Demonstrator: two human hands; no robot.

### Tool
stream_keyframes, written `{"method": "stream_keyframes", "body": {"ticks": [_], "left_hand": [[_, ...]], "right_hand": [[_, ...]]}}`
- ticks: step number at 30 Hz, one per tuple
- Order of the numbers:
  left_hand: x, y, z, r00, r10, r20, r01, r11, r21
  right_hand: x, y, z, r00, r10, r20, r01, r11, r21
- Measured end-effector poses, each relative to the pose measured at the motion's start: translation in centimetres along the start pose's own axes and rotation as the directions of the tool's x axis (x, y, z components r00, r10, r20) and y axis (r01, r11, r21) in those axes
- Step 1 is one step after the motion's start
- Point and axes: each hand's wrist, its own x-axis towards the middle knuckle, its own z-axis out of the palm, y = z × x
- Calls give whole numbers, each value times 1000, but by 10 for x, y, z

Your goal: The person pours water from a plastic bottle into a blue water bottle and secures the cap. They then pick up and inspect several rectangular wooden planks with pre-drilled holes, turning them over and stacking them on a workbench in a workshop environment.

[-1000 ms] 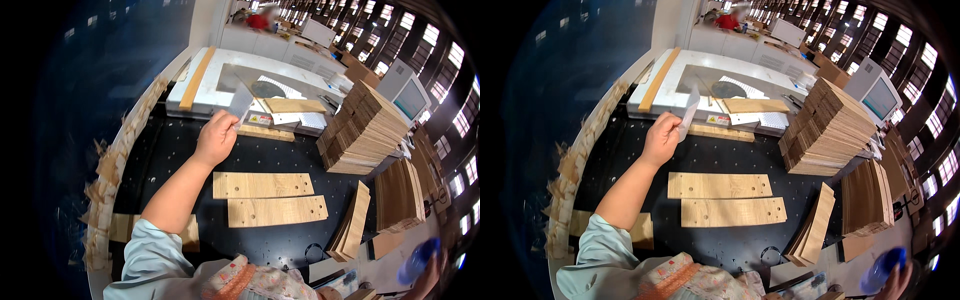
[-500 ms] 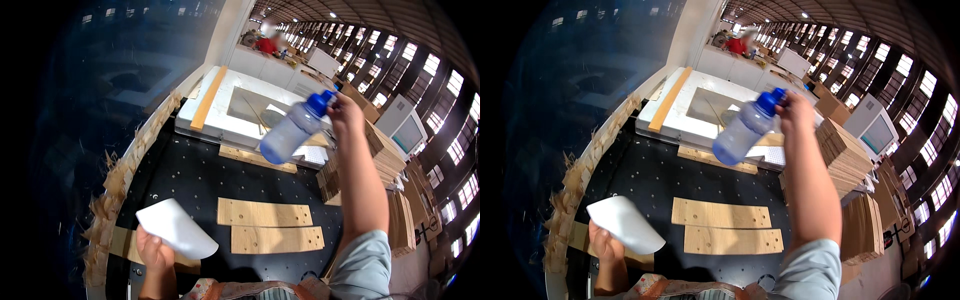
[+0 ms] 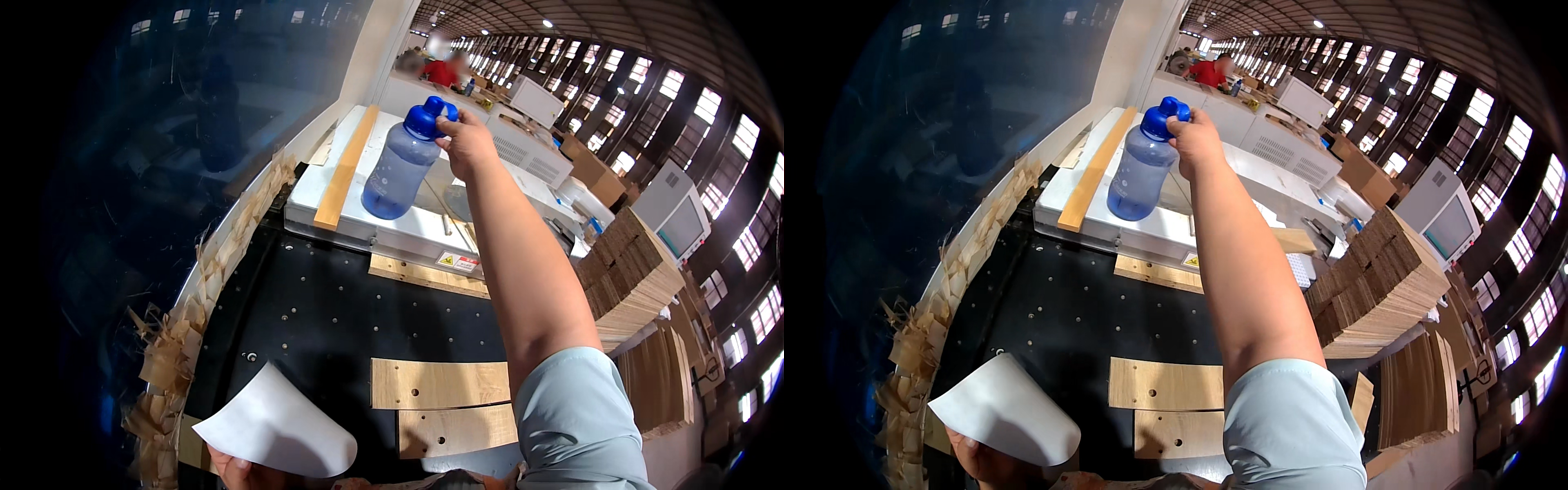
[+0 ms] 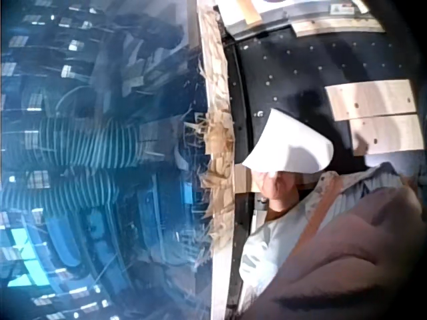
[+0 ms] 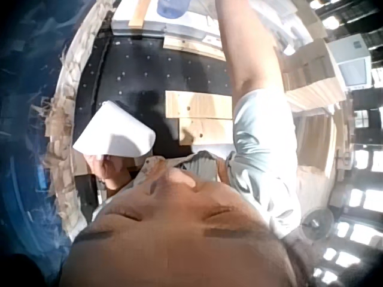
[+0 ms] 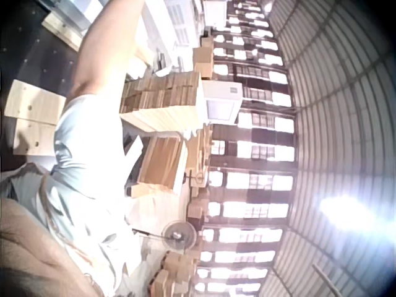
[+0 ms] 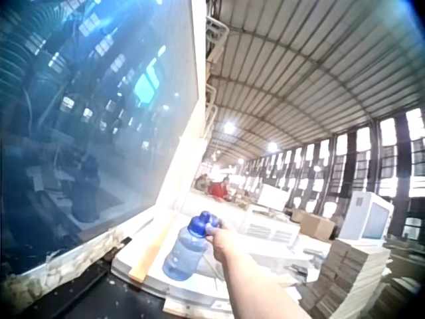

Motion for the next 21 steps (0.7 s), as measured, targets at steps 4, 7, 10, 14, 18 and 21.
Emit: {"method": "stream_keyframes", "body": {"ticks": [4,7,10,14,18,21], "left_hand": [[3,-9,5,995,20,95,-9,993,-119],[1,-3,-1,983,-47,179,68,991,-115],[-1,-1,11,976,10,219,-9,1000,-4],[9,-9,56,882,157,444,-376,802,465],[3,-22,119,504,-147,851,-738,439,513],[-25,-43,146,104,-341,934,-920,324,221]], "right_hand": [[-22,-1,1,998,-29,-51,29,1000,7],[-58,12,-11,998,-45,-39,42,997,-72],[-163,9,-1,924,172,342,-18,912,-411],[-297,-2,-28,744,13,668,335,858,-389],[-368,3,-68,856,340,388,-381,924,30],[-399,10,-97,755,573,318,-638,754,155]]}}
